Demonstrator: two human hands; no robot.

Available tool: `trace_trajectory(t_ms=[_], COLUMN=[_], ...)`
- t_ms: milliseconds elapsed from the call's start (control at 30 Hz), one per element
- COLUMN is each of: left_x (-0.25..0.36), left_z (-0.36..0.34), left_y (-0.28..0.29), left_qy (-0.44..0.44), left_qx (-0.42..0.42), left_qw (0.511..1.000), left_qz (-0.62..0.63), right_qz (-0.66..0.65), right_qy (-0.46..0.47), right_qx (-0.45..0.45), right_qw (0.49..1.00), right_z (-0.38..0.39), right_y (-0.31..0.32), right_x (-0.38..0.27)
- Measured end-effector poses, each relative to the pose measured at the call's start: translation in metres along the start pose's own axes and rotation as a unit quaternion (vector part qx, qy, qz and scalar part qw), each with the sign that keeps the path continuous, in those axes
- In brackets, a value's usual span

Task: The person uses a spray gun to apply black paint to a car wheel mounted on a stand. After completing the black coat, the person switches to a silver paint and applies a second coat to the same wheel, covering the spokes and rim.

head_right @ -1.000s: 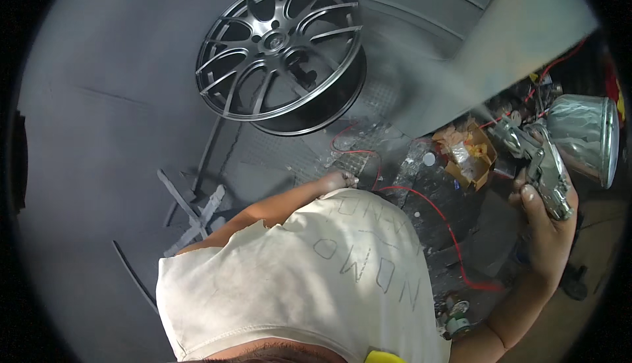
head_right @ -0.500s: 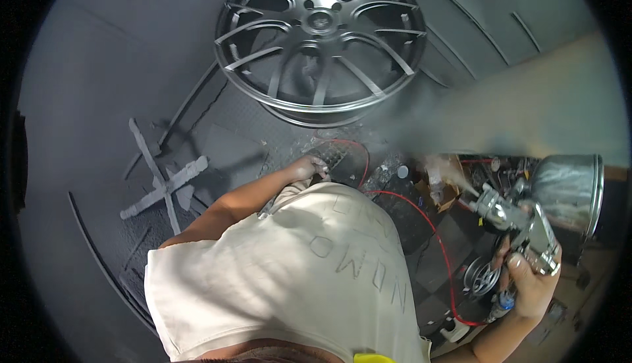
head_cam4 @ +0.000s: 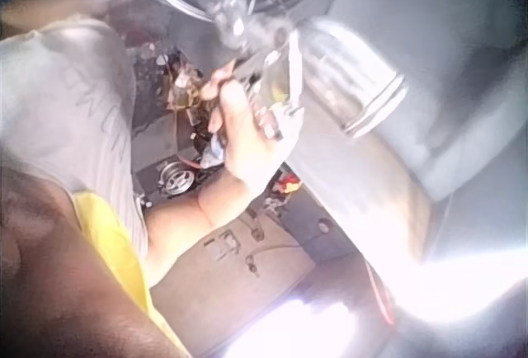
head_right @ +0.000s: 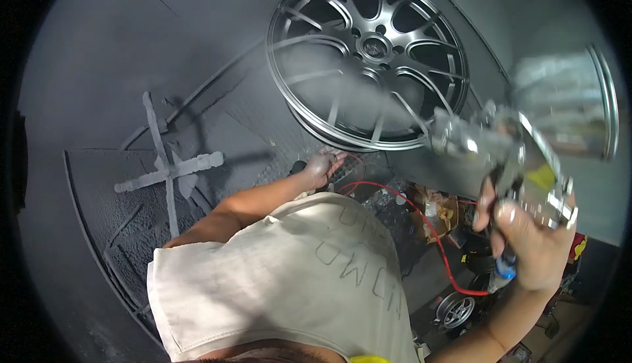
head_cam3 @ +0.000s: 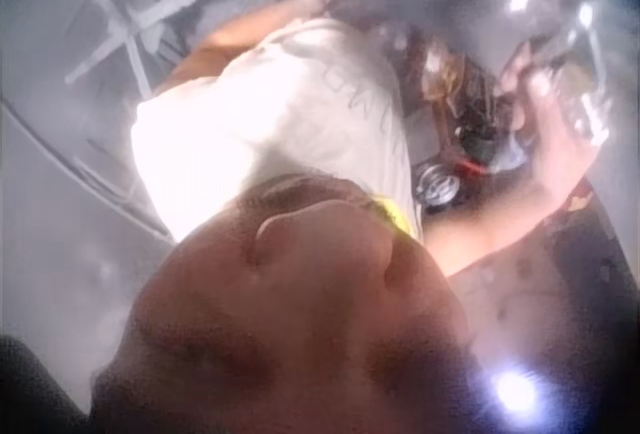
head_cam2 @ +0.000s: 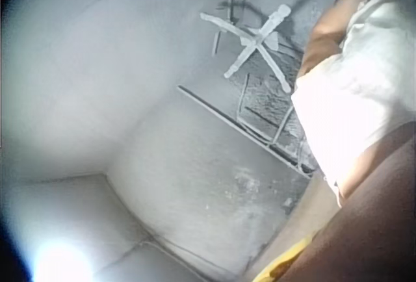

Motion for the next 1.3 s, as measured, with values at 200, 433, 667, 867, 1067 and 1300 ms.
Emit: trace_trajectory(t_ms=[200, 433, 667, 867, 1067, 1300], left_x=[0.017, 0.028, 0.031, 0.019, -0.017, -0.044], left_z=[0.001, -0.015, -0.028, -0.027, -0.027, -0.021], left_y=[0.006, 0.015, 0.011, -0.007, -0.017, -0.008], left_qy=[0.010, 0.023, 0.075, 0.123, 0.130, 0.040], left_qx=[0.000, -0.009, -0.026, -0.052, -0.070, -0.094], left_qw=[1.000, 0.997, 0.990, 0.978, 0.975, 0.943], left_qz=[-0.018, -0.079, -0.116, -0.160, -0.167, -0.316], right_qz=[0.060, 0.106, 0.128, 0.156, 0.076, -0.072], right_qy=[0.083, 0.141, 0.113, 0.049, -0.067, -0.117], right_qx=[0.013, 0.067, 0.160, 0.219, 0.236, 0.200], right_qw=[0.995, 0.982, 0.972, 0.962, 0.966, 0.970], right_z=[-0.064, -0.109, -0.118, -0.076, 0.001, 0.106], right_y=[-0.039, -0.036, 0.007, 0.058, 0.087, 0.079], right_x=[-0.038, -0.058, -0.042, -0.008, 0.061, 0.249])
Point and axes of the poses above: each hand's wrist, its own z-axis away from the middle knuckle, its own y-axis out of the back of the hand, x = y × z, the point moved 4 cm from there along -z, towards the middle knuckle, and after that the axes turned 15 degrees about x, right-handed, at the moved point
